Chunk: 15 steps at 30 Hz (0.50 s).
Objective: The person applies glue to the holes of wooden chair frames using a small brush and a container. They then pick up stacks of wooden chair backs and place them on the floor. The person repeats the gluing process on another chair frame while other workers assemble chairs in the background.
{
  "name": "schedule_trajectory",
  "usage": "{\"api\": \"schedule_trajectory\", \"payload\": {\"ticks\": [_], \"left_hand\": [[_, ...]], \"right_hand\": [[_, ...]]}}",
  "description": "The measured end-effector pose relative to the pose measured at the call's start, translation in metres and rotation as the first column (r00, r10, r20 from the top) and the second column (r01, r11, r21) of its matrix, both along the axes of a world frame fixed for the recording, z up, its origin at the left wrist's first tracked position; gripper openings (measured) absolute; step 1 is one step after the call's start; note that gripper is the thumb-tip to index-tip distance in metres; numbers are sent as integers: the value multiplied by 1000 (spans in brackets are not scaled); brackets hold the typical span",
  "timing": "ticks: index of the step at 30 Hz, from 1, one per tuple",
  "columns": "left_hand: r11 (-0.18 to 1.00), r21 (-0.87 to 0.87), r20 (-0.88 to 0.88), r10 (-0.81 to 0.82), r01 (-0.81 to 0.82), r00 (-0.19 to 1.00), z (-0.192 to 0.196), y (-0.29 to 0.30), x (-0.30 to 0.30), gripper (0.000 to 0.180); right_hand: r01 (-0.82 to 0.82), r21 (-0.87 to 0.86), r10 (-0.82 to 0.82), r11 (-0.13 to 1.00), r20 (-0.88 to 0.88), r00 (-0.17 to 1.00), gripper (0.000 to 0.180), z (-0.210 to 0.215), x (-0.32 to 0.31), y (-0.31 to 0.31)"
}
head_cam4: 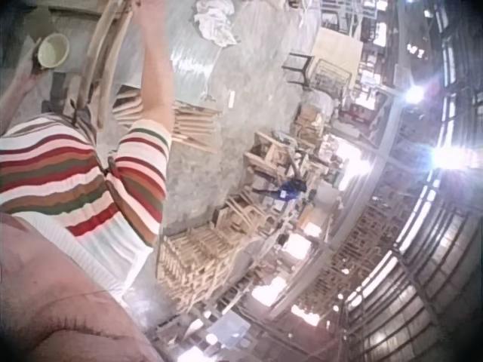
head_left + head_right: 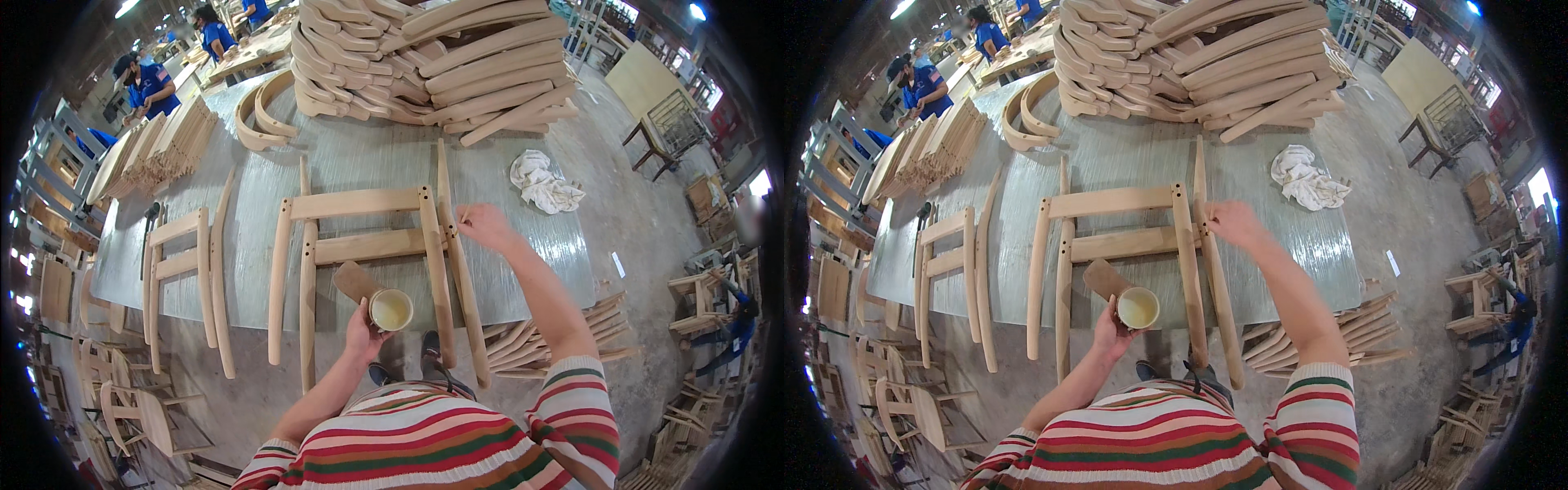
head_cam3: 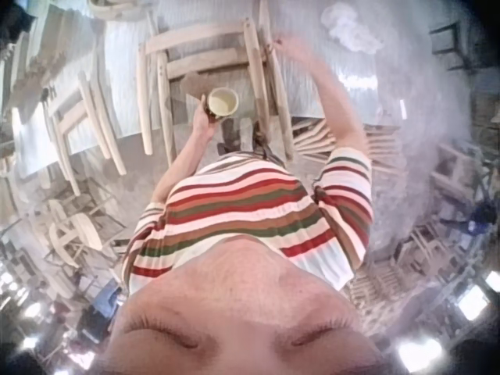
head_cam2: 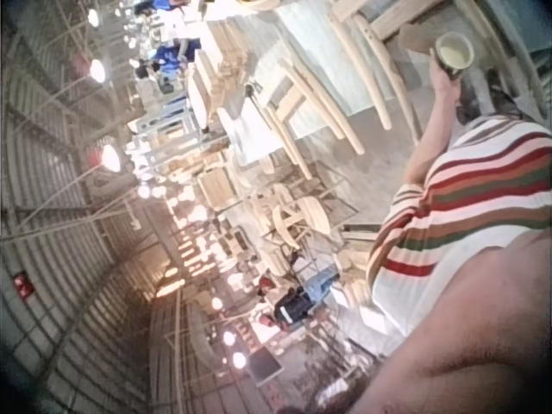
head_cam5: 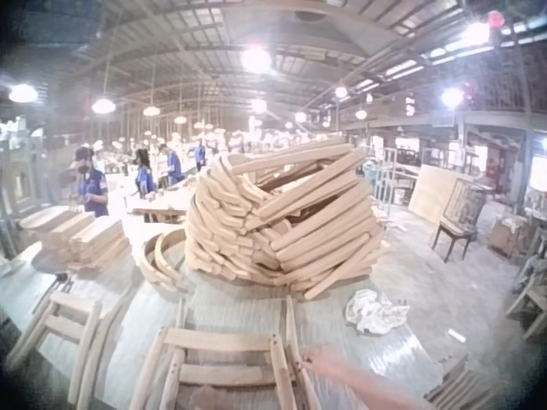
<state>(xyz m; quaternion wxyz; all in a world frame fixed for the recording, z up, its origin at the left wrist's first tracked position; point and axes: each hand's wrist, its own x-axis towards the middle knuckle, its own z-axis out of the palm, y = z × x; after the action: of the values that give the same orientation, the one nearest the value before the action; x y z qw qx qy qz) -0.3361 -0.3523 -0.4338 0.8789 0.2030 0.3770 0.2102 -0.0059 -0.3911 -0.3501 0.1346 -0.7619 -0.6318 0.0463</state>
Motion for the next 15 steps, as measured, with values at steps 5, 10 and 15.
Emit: {"api": "schedule_trajectory", "payload": {"ticks": [5,10,15], "left_hand": [[1000,-18,-17,-7,6,1000,0,-2,-10,37],[997,45,15,-61,61,998,7,-10,4,36],[977,99,-49,-183,187,982,35,-18,51,28]], "right_hand": [[-118,4,116,993,-228,967,10,23,0,-25],[376,369,0,850,-714,700,8,5,3,-97],[897,28,445,442,-875,-192,19,-56,-19,-196]]}}
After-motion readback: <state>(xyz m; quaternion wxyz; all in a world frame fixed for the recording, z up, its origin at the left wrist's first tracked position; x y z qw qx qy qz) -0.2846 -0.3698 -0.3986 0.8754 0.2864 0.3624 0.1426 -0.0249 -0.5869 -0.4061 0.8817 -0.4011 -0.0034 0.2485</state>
